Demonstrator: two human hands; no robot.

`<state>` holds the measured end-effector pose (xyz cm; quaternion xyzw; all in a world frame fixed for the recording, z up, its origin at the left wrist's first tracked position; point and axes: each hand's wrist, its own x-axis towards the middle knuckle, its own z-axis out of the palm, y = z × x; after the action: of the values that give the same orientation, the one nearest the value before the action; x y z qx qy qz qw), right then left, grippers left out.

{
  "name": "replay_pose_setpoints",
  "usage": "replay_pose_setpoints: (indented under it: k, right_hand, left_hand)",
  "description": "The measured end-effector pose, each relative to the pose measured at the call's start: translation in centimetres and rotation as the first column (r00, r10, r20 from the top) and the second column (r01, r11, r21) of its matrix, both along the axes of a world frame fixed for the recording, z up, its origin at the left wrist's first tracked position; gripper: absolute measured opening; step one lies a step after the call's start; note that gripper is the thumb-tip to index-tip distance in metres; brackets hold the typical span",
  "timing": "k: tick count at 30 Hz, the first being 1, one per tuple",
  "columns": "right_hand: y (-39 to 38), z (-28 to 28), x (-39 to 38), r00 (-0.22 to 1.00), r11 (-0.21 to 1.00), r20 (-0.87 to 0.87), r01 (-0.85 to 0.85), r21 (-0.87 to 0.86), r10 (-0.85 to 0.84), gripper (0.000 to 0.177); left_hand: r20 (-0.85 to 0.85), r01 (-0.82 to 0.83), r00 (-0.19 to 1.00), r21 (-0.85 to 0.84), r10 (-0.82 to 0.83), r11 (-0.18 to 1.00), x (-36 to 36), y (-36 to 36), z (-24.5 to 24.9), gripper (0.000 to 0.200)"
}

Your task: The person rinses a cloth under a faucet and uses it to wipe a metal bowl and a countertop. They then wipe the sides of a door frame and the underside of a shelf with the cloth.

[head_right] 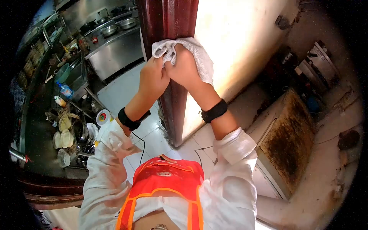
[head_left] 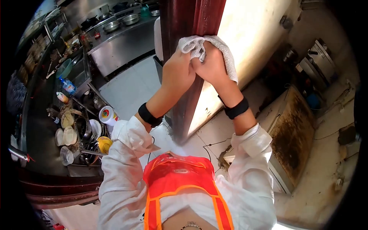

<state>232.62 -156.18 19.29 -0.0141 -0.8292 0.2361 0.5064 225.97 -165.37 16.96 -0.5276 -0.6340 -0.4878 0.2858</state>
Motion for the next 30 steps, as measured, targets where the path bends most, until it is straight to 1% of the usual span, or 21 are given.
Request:
replay_pose_setpoints:
  k: [1,2,4,5,6,8,9,11,13,15,16,17,18,19,20,22,24,26,28,29,30]
  right_hand:
    - [-0.2,-0.3,0.1,1.0,1.0,0.029,0.011,-0.021,-0.011,0.022]
    - [-0.3,-0.6,0.4,0.999,1.0,0.032,0.013,-0.018,-0.012,0.022]
    - [-0.3,-1.4,0.6,0.995,0.998,0.103,0.012,-0.061,-0.006,0.023]
    - [-0.2,-2.5,0.5,0.997,0.999,0.071,-0.035,-0.037,0.037,0.023]
    - [-0.2,-3.0,0.5,0.996,0.999,0.075,-0.037,-0.037,0.04,0.023]
    - [-0.5,-3.6,0.7,0.988,0.989,0.15,-0.008,-0.148,0.031,0.024]
    - [-0.5,-3.8,0.7,0.995,0.996,0.097,-0.025,-0.085,0.033,0.025]
    - [-0.5,-4.3,0.8,0.995,0.994,0.096,-0.032,-0.101,0.042,0.025]
    - [-0.5,-4.6,0.9,0.994,0.992,0.095,-0.044,-0.115,0.055,0.025]
    - [-0.5,-4.5,1.0,0.996,0.996,0.041,-0.076,-0.046,0.078,0.022]
    - [-0.6,-4.4,1.1,0.996,0.996,0.041,-0.081,-0.045,0.083,0.022]
    - [-0.6,-4.1,1.3,0.992,0.989,0.029,-0.122,-0.086,0.125,0.02]
    - [-0.6,-3.8,1.5,0.986,0.978,0.017,-0.163,-0.128,0.167,0.018]
    - [-0.4,-3.1,1.6,0.989,0.984,0.068,-0.123,-0.126,0.132,0.017]
    - [-0.4,-1.6,2.0,0.987,0.994,0.149,-0.044,-0.104,0.059,0.018]
    - [0.0,1.5,1.5,0.993,0.992,-0.117,0.022,0.126,-0.008,0.025]
    - [-0.7,6.7,2.0,0.993,0.996,-0.117,0.01,0.083,0.0,0.022]
    - [0.5,11.3,1.4,0.955,0.943,-0.268,-0.03,0.33,0.124,0.018]
    - [-1.0,14.9,2.2,0.99,0.992,-0.1,-0.092,0.085,0.1,0.016]
    - [-0.5,16.1,1.9,0.992,0.987,-0.066,-0.099,0.128,0.108,0.018]
    - [-0.3,16.6,1.9,0.992,0.987,-0.064,-0.101,0.125,0.11,0.018]
  left_hand:
    - [0.024,-0.01,1.0,-0.027,0.01,1.0,0.1,-0.1,-0.4,0.033]
    - [0.027,-0.008,1.0,-0.024,0.009,1.0,0.1,-0.2,-0.9,0.033]
    - [0.017,0.003,1.0,-0.058,-0.002,0.998,0.1,-0.4,-1.8,0.033]
    - [0.022,-0.002,1.0,-0.056,0.003,0.998,0.3,-0.7,-2.4,0.033]
    - [0.046,-0.007,0.999,-0.087,0.011,0.996,0.5,-0.7,-3.0,0.032]
    - [0.07,-0.009,0.997,-0.118,0.018,0.993,0.8,-0.9,-3.4,0.031]
    - [0.082,-0.011,0.996,-0.15,0.023,0.989,0.9,-1.0,-3.4,0.03]
    - [0.098,-0.007,0.995,-0.186,0.026,0.982,1.1,-1.3,-3.5,0.029]
    - [0.095,-0.025,0.994,-0.296,0.055,0.955,1.1,-1.4,-3.6,0.027]
    - [0.096,-0.025,0.994,-0.29,0.056,0.957,1.3,-1.6,-3.5,0.026]
    - [0.101,-0.023,0.993,-0.287,0.054,0.958,1.3,-1.7,-3.5,0.026]
    - [0.104,-0.026,0.993,-0.287,0.059,0.958,1.2,-1.9,-3.4,0.026]
    - [0.031,-0.008,0.999,-0.217,0.015,0.976,0.8,-1.9,-3.1,0.026]
    - [-0.05,0.015,0.999,-0.143,-0.023,0.99,0.4,-1.6,-2.5,0.026]
    - [-0.051,0.01,0.999,-0.138,-0.017,0.99,0.1,-1.5,-1.1,0.026]
    - [-0.216,0.018,0.976,0.005,-0.016,1.0,-0.8,-1.2,2.5,0.028]
    - [-0.373,0.061,0.928,0.17,0.007,0.984,-2.2,-0.4,6.5,0.034]
    - [-0.513,-0.104,0.834,0.218,0.205,0.97,-3.6,-0.1,10.1,0.03]
    - [-0.523,0.076,0.847,0.293,0.093,0.953,-1.3,-1.2,14.6,0.027]
    - [-0.501,0.125,0.864,0.308,0.049,0.943,-0.9,-1.2,15.6,0.021]
    - [-0.499,0.122,0.865,0.305,0.049,0.944,-1.6,-0.8,15.5,0.021]
